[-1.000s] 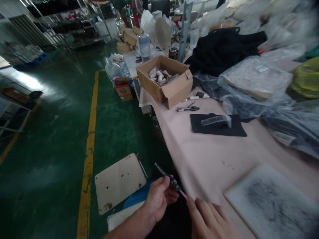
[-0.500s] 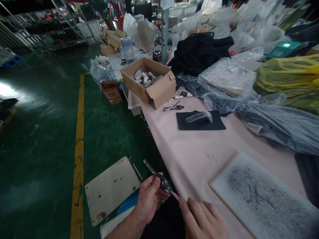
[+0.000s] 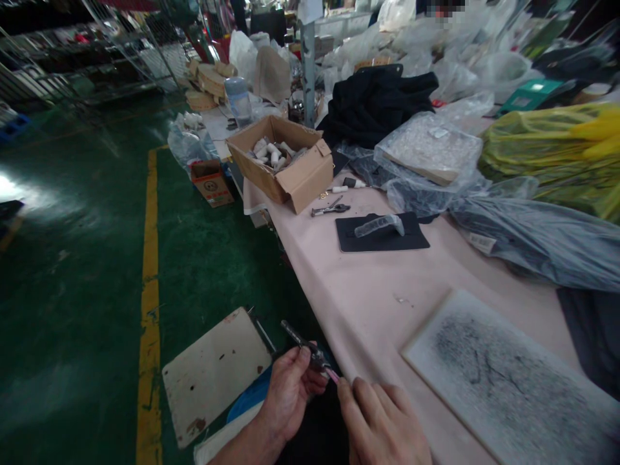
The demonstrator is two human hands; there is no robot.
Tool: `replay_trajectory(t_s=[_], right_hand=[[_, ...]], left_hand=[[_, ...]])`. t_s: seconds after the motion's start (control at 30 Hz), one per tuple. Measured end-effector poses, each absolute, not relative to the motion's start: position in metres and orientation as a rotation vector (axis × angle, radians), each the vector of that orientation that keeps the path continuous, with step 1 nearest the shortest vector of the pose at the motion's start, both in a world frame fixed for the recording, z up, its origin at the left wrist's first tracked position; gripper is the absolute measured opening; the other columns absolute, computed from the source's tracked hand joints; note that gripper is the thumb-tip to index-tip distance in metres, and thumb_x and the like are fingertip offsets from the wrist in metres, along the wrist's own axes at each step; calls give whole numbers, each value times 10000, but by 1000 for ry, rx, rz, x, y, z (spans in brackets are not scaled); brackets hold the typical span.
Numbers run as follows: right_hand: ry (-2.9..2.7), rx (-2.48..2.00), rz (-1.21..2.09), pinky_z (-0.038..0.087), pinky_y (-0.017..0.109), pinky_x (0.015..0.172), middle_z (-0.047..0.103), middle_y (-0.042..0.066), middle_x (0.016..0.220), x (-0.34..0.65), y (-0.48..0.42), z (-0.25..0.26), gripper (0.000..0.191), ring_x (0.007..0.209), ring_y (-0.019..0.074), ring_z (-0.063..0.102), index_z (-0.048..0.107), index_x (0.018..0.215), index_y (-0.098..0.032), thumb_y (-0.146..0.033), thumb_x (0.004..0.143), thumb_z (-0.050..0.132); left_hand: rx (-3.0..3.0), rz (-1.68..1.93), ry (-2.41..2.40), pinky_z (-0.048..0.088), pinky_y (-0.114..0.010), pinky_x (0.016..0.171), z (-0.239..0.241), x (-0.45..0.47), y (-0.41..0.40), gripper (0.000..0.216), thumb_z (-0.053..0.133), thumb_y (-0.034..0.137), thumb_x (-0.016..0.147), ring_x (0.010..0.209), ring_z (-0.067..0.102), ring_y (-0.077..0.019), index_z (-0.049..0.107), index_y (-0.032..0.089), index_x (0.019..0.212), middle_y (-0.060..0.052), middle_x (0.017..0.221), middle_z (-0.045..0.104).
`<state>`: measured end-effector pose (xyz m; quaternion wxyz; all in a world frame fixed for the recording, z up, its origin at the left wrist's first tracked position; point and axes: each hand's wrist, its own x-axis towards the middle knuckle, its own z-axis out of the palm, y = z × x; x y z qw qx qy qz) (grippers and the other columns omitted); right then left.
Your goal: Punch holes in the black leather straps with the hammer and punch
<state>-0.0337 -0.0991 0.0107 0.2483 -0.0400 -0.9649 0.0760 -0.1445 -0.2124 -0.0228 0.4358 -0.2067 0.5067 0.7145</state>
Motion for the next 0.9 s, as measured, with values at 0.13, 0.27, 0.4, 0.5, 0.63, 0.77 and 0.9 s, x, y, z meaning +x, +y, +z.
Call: replay_trajectory(t_s=[0.13, 0.27, 0.4, 0.5, 0.63, 0.77, 0.9], right_hand=[[-2709, -53, 219, 377, 335, 673, 616, 80, 811, -29, -97, 10, 329, 689, 173, 545, 623, 1033, -104, -47, 816, 383], [-2697, -43, 230, 378, 333, 664, 617, 83, 812, -27, -96, 11, 334, 683, 170, 547, 625, 1036, -104, -51, 846, 356], [-2687, -84, 244, 383, 328, 665, 615, 77, 801, -30, -97, 14, 311, 690, 169, 553, 630, 1023, -117, -60, 863, 370], [-2691, -68, 235, 392, 329, 674, 628, 86, 825, -29, -98, 14, 300, 704, 171, 567, 634, 1031, -112, -67, 869, 386], [-2709, -93, 203, 414, 329, 699, 653, 101, 890, -21, -100, 6, 287, 731, 172, 593, 638, 1046, -130, -84, 891, 402], [-2672, -110, 183, 433, 321, 700, 673, 92, 866, -12, -99, 1, 253, 712, 159, 606, 640, 1021, -140, -79, 905, 425], [-2627, -106, 170, 436, 304, 670, 683, 80, 815, -10, -99, 3, 241, 663, 144, 606, 645, 981, -146, -67, 905, 430]], left_hand=[[-454, 1792, 1308, 479, -205, 477, -26, -141, -213, 548, 801, 498, 698, 508, 643, -143, 648, 85, 1024, -97, 660, 724], [-455, 1830, 1349, 482, -207, 463, -27, -149, -216, 578, 838, 467, 652, 476, 636, -138, 636, 99, 1049, -68, 660, 720], [-478, 1822, 1357, 482, -203, 455, -24, -155, -218, 602, 856, 447, 627, 475, 640, -138, 629, 102, 1065, -63, 679, 723], [-457, 1802, 1365, 492, -215, 465, -21, -153, -218, 610, 850, 447, 637, 481, 644, -150, 625, 89, 1076, -73, 665, 720], [-422, 1796, 1380, 497, -230, 477, -20, -146, -216, 638, 835, 450, 658, 498, 648, -166, 611, 82, 1129, -84, 661, 718], [-348, 1825, 1416, 495, -231, 486, -19, -139, -219, 581, 777, 433, 742, 509, 649, -162, 587, 93, 1174, -75, 672, 715], [-327, 1846, 1419, 496, -234, 498, -16, -135, -220, 572, 755, 422, 772, 518, 645, -159, 563, 103, 1206, -65, 672, 710]])
